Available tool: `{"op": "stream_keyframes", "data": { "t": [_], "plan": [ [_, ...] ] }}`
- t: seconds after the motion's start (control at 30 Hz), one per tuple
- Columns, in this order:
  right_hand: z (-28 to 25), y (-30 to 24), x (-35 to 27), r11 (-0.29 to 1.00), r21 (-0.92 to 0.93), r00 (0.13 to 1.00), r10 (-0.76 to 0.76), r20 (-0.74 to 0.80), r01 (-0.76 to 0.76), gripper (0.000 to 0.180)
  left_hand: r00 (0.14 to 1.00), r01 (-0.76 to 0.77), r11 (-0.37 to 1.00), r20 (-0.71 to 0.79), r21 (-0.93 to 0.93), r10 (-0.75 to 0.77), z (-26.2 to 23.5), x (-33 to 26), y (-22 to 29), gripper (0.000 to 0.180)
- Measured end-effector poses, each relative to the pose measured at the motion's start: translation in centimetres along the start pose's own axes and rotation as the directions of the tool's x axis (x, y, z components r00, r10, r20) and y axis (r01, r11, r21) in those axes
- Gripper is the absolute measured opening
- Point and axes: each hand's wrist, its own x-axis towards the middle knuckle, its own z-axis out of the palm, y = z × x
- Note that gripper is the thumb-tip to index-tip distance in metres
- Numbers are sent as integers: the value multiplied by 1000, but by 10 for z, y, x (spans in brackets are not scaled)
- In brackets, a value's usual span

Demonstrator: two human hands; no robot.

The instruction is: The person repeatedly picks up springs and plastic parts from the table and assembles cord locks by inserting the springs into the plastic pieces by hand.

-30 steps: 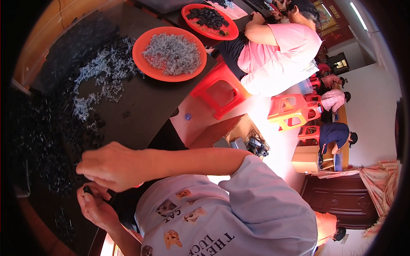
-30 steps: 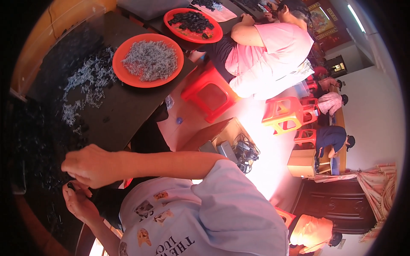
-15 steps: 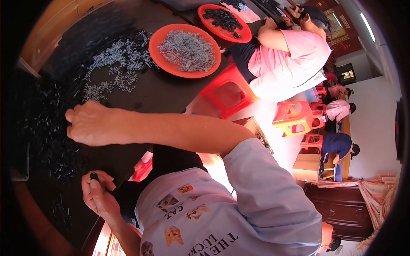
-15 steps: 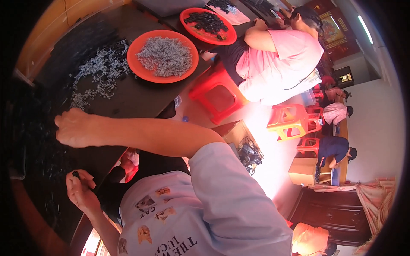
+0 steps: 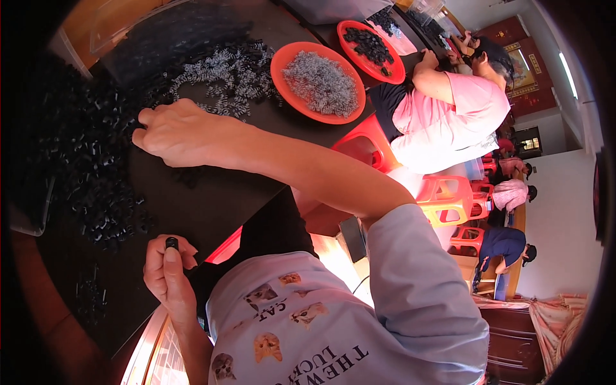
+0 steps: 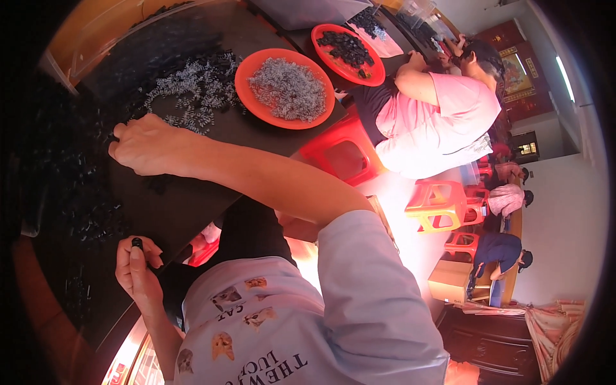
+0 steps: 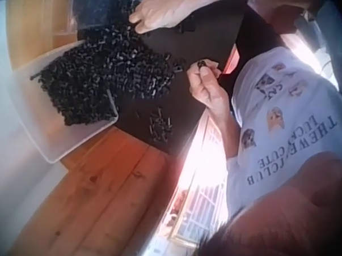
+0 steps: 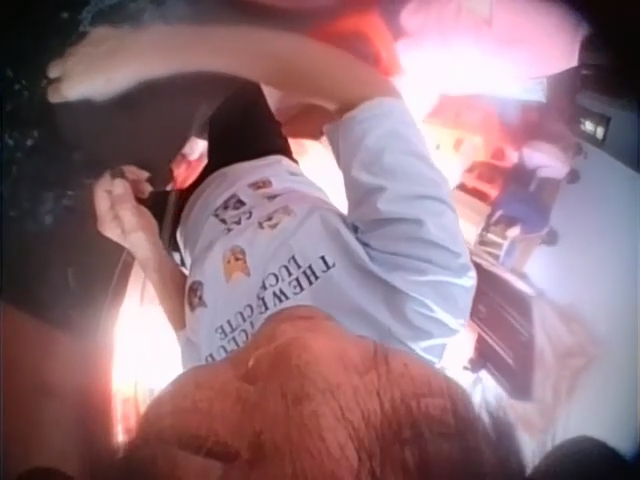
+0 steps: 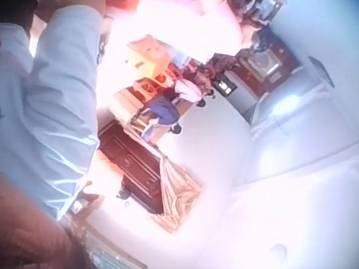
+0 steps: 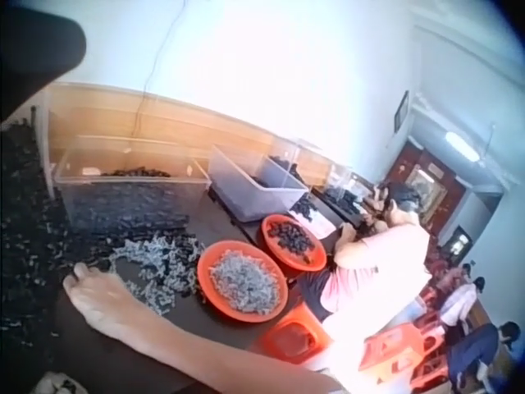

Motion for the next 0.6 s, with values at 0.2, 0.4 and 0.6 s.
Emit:
{"op": "stream_keyframes", "data": {
  "t": [0.2, 0.4, 0.6],
  "plan": [
    [-7, -5, 4, 996, 89, 999, -18, -48, 23, 22, 1000, -17, 1000, 17, 19, 16, -3, 1, -2, 26],
    [-9, -3, -4, 1000, -7, 998, -5, -59, 4, 17, 999, 41, 998, 33, -38, -39, -3, -5, 0, 18],
    [-5, 6, -18, 995, 92, 999, 29, -31, -26, 6, 998, -27, 999, 64, 20, 25, -7, -2, 1, 16]
  ]
}}
